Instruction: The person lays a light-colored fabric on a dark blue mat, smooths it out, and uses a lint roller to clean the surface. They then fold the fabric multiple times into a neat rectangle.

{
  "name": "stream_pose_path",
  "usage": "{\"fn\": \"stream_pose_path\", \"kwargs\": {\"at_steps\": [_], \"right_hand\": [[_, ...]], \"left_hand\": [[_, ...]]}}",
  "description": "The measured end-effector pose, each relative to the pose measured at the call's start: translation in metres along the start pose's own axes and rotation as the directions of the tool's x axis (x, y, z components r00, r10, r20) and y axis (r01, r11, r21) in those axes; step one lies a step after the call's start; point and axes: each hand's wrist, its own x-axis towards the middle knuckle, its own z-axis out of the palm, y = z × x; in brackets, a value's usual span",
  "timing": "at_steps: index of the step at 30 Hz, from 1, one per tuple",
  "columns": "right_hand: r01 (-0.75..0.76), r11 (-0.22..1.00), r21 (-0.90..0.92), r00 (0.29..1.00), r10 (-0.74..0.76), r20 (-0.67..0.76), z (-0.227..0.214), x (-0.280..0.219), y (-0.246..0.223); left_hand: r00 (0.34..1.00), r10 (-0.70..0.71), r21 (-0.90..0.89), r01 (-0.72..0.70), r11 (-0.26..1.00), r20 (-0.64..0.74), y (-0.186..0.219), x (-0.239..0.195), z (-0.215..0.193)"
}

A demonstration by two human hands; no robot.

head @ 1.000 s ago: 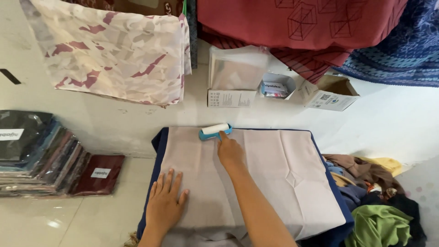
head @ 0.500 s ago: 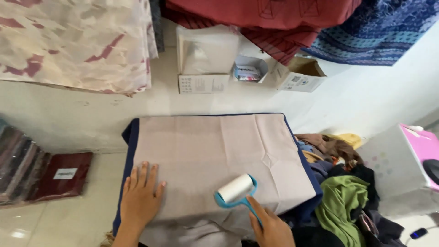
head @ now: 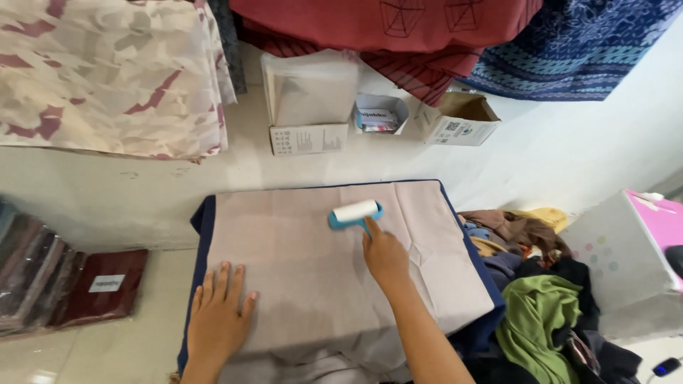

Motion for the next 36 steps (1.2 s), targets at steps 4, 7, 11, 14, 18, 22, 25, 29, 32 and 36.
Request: {"fn": "stream_pose_path", "kwargs": {"at_steps": [4, 7, 11, 14, 18, 22, 25, 29, 32, 36], "right_hand": [[-0.032, 0.999, 0.044, 0.994, 0.027, 0.106, 0.019, 0.061, -0.026], [-0.024, 0.998, 0.05, 0.992, 0.017, 0.127, 0.023, 0.076, -0.028], [0.033, 0.998, 0.051, 0.998, -0.035, 0.047, 0.023, 0.047, -0.005], [0.068, 0.997, 0.043, 0.997, -0.067, -0.032, -0.01, -0.024, 0.017], [-0.008, 1.0, 0.021, 0.999, 0.007, 0.042, -0.062, -0.123, 0.051], [-0.185, 0.976, -0.111, 0.953, 0.206, 0.22, -0.083, -0.179, 0.105], [-0.236, 0.948, -0.214, 0.905, 0.295, 0.306, -0.108, -0.178, 0.111], [-0.172, 0.968, -0.185, 0.969, 0.2, 0.144, -0.117, -0.133, 0.101], [-0.113, 0.991, -0.075, 0.99, 0.119, 0.078, -0.09, -0.083, 0.095], [-0.014, 0.999, -0.046, 0.998, 0.011, -0.058, -0.038, -0.005, 0.086]], "left_hand": [[0.995, 0.028, 0.005, -0.028, 1.0, -0.099, 0.003, -0.002, -0.006], [0.999, 0.032, 0.014, -0.032, 0.999, -0.032, 0.0, 0.002, -0.009], [1.0, 0.009, 0.001, -0.009, 1.0, -0.014, 0.002, 0.002, -0.007], [0.995, 0.033, 0.002, -0.033, 0.999, -0.09, -0.002, -0.001, 0.002], [0.986, 0.061, 0.017, -0.059, 0.998, -0.157, 0.0, -0.003, -0.002], [0.99, 0.061, 0.024, -0.059, 0.998, -0.126, 0.0, -0.001, -0.004], [0.99, 0.074, 0.045, -0.069, 0.997, -0.123, -0.003, -0.002, -0.001], [1.0, 0.027, 0.039, -0.027, 0.999, -0.004, -0.005, 0.001, 0.001], [1.0, -0.001, 0.051, 0.0, 0.999, 0.012, -0.005, 0.001, 0.004], [1.0, 0.003, 0.083, -0.002, 0.997, -0.019, -0.008, 0.002, 0.013]]}}
